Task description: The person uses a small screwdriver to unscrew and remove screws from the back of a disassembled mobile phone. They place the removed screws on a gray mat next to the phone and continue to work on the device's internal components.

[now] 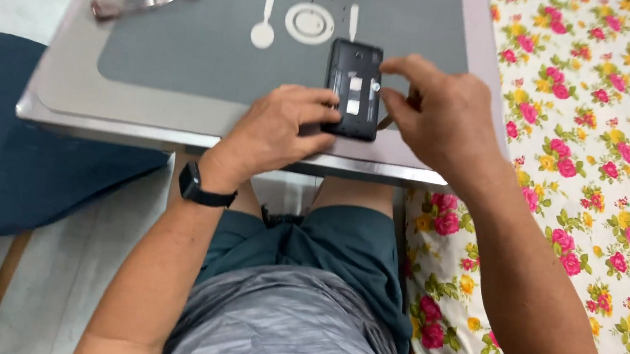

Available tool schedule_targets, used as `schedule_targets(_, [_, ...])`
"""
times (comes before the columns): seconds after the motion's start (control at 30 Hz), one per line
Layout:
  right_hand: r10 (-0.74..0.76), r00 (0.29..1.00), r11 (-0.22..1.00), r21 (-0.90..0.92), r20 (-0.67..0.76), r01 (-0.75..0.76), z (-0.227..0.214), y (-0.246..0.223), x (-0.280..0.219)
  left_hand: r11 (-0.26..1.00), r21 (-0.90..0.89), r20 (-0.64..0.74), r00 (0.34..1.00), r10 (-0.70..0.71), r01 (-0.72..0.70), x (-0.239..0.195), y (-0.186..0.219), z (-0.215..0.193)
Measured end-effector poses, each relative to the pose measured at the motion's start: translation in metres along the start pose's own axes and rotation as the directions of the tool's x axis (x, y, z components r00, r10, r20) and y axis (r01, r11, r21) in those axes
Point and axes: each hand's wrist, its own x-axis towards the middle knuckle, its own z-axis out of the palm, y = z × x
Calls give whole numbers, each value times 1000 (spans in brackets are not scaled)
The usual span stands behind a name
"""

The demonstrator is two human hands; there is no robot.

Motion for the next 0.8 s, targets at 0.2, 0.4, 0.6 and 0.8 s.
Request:
schedule_targets(0.2, [-12,975,971,237,221,-41,-26,-18,9,999,32,88,996,26,-29,-1,7,-6])
schedule_targets(0.4, [-84,995,987,141,46,76,-20,-15,6,999,45,93,996,-8,4,-2,5,-6])
schedule_targets(0.6, [-126,970,958,280,209,65,-28,-27,10,999,52,107,994,-1,-5,-2,5,-6])
schedule_targets(0.8, [-108,987,991,92,118,97,-25,-24,11,999,54,96,995,3,-8,-2,4,-5])
